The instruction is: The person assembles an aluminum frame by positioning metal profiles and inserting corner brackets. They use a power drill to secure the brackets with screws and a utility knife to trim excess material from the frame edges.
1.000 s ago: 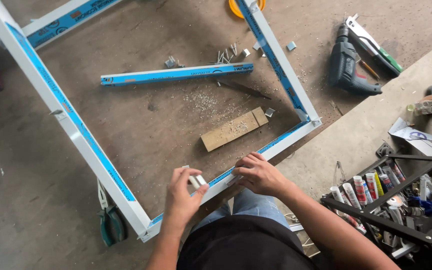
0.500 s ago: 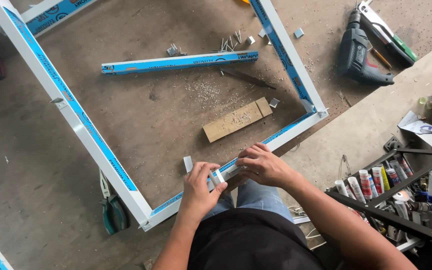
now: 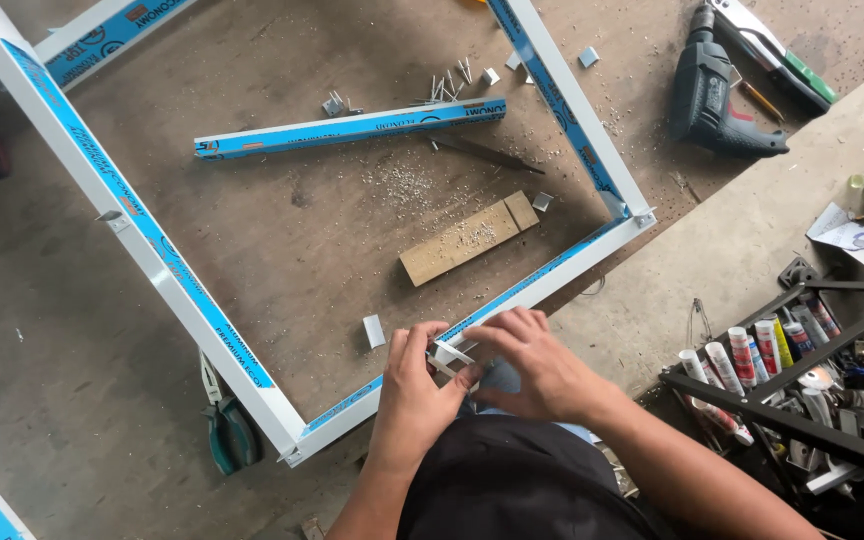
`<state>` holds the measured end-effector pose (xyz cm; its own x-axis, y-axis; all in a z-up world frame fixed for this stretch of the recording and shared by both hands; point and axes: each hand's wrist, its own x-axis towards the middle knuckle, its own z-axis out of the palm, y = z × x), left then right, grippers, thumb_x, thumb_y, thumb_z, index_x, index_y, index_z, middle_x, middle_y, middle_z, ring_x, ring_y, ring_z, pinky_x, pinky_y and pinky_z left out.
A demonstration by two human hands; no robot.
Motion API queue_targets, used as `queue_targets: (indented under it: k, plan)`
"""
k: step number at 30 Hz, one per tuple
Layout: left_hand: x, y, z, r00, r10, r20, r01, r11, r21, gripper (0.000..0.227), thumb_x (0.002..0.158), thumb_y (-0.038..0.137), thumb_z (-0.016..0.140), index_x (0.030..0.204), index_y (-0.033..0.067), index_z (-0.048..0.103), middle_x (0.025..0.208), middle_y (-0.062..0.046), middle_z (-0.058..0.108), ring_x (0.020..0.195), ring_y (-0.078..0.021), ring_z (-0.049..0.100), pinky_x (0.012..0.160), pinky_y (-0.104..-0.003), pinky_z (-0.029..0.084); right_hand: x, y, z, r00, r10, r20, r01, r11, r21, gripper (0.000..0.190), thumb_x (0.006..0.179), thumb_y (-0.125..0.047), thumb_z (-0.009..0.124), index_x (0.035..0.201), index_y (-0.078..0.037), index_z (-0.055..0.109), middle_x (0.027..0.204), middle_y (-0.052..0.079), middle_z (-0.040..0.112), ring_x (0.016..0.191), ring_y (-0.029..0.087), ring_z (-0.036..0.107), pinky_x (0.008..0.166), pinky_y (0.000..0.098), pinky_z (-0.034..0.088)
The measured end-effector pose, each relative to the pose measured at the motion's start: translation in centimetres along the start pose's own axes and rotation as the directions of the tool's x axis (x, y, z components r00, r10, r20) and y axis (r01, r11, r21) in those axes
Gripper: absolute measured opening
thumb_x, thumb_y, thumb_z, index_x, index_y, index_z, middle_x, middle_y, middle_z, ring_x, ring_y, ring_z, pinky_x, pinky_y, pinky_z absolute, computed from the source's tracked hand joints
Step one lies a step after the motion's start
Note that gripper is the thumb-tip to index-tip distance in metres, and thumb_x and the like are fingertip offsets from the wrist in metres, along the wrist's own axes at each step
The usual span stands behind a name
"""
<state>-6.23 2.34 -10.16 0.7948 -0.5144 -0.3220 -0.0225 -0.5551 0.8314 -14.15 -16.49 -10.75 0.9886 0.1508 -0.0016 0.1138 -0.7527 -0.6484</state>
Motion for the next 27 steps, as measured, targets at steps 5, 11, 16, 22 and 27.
queue_targets:
  k: [5,11,16,22,27]
  plan:
    - [0.0,1.4,0.3,0.982,-0.176,0.072,0.179,0.983,-0.041,0.056,0.076,0.050,0.084,0.121,0.0227,0.062,0.102,-0.002,0.052,0.090,-0.0172,0.060,0.077,-0.033,0.056,-0.4,-0.7,2.3,0.977,-0.034,-0.211,0.048,0.997,0.061,0.048,0.074,-0.006,0.070,0.121,-0.010,0.062,0.106,0.005,0.062,0.092,0.025,0.057,0.086,0.0366,0.040]
    - [0.6,-2.1,-1.3,0.995,0.010,0.102,-0.004,0.998,-0.066,0.071,0.083,0.059,0.068,0.139,0.0198,0.051,0.118,-0.007,0.053,0.088,-0.0163,0.065,0.086,-0.038,0.057,-0.4,4.9,2.1,0.973,-0.046,-0.224,0.060,0.997,0.056,0.044,0.080,-0.026,0.090,0.118,-0.018,0.071,0.105,0.000,0.068,0.097,0.019,0.061,0.090,0.0369,0.040]
    - [-0.6,-3.1,-0.4,0.886,0.461,-0.050,-0.411,0.829,0.379,0.022,0.084,0.028,0.073,0.105,0.0211,0.071,0.097,-0.003,0.060,0.091,-0.0283,0.055,0.075,-0.044,0.038,0.3,7.8,2.4,0.986,-0.110,-0.121,0.129,0.978,0.162,0.036,0.085,-0.039,0.082,0.117,-0.024,0.074,0.109,-0.001,0.069,0.114,0.022,0.062,0.100,0.0394,0.038]
    - [-4.8,-1.2,0.1,0.843,0.185,0.506,-0.390,0.858,0.336,0.052,0.096,0.043,0.063,0.136,0.0105,0.055,0.114,-0.009,0.071,0.094,-0.0347,0.067,0.082,-0.046,0.043,0.9,7.8,3.0,0.992,-0.116,-0.045,0.122,0.978,0.167,0.036,0.081,-0.044,0.085,0.114,-0.034,0.076,0.123,-0.007,0.064,0.127,0.025,0.052,0.104,0.0464,0.028]
    - [-3.9,-0.1,0.7,0.864,0.167,0.475,-0.379,0.837,0.396,0.058,0.095,0.046,0.066,0.138,0.0096,0.052,0.108,-0.009,0.069,0.090,-0.0343,0.067,0.080,-0.047,0.044,1.2,7.3,2.5,0.993,-0.116,0.006,0.115,0.989,0.097,0.032,0.083,-0.037,0.084,0.113,-0.032,0.075,0.122,-0.005,0.064,0.125,0.027,0.051,0.105,0.0466,0.030]
